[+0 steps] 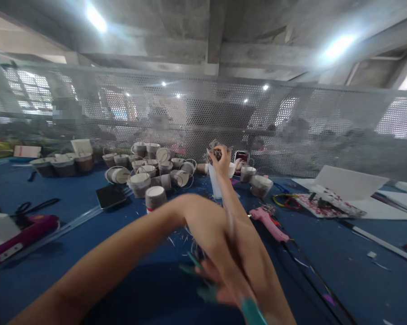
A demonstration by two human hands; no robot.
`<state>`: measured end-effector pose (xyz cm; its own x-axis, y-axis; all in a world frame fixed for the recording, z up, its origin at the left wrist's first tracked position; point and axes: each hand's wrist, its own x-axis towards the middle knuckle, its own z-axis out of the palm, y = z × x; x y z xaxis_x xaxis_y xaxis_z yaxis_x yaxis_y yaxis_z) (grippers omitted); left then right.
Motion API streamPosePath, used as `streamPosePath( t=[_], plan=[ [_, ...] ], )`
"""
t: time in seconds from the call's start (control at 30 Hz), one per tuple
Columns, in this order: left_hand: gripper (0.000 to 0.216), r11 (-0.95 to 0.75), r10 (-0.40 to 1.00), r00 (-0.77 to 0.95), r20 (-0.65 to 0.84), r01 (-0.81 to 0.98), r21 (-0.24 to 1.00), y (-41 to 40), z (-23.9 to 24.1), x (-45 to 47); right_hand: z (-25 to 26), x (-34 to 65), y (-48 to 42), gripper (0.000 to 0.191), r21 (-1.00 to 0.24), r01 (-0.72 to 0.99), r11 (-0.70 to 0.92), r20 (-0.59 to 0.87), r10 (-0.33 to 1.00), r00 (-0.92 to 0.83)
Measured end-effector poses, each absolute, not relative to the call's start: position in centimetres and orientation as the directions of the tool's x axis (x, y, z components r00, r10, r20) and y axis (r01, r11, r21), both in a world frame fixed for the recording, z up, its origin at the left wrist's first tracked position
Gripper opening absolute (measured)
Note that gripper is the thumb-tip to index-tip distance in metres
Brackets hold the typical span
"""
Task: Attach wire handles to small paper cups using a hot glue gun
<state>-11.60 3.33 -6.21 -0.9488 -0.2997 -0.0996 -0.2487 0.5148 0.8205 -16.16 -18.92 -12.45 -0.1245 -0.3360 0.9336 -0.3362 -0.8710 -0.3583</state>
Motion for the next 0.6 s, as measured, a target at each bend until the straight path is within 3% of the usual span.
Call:
streamPosePath(
  t=[0.07, 0.13, 0.23, 0.33, 0.4, 0.47, 0.53, 0.6],
  plan=[
    [0.030, 0.510, -0.112, -0.921, -0.374, -0.376, 0.774, 2.1, -4.2, -9.1, -12.1, -16.5, -19.1, 0.023, -0.363, -0.343, -0.867, 0.932, -0.340, -0.125],
    [0.024, 0.486, -0.301, -0.836, -0.458, -0.548, 0.681, 0.7, -2.9, -5.9, -11.5, -17.0, -19.2, 0.025, -0.372, -0.338, -0.865, 0.928, -0.350, -0.125],
    [0.020, 0.434, -0.703, -0.563, -0.434, -0.824, 0.365, -1.3, -2.6, -1.7, -10.2, -17.7, -18.8, 0.028, -0.364, -0.319, -0.875, 0.931, -0.350, -0.102],
    [0.025, 0.279, -0.843, -0.349, -0.409, -0.934, 0.223, -2.5, -3.3, 0.0, -8.8, -18.0, -17.7, 0.031, -0.315, -0.344, -0.885, 0.947, -0.316, -0.055],
    [0.031, 0.286, -0.895, -0.346, -0.281, -0.929, 0.235, -3.1, -3.8, -0.2, -7.8, -17.8, -16.7, 0.032, -0.270, -0.362, -0.892, 0.960, -0.280, -0.026],
    [0.038, 0.331, -0.935, -0.354, -0.032, -0.901, 0.280, -3.8, -4.3, -0.8, -6.9, -17.3, -15.8, 0.033, -0.229, -0.359, -0.905, 0.970, -0.243, -0.008],
    [0.042, 0.355, -0.929, -0.283, 0.237, -0.863, 0.361, -4.6, -5.0, -1.4, -6.2, -16.7, -15.2, 0.035, -0.200, -0.342, -0.918, 0.977, -0.212, -0.001],
    [0.039, 0.381, -0.901, -0.201, 0.385, -0.791, 0.478, -5.5, -5.7, -2.0, -5.7, -16.1, -15.0, 0.039, -0.191, -0.312, -0.931, 0.980, -0.198, -0.010]
  ],
)
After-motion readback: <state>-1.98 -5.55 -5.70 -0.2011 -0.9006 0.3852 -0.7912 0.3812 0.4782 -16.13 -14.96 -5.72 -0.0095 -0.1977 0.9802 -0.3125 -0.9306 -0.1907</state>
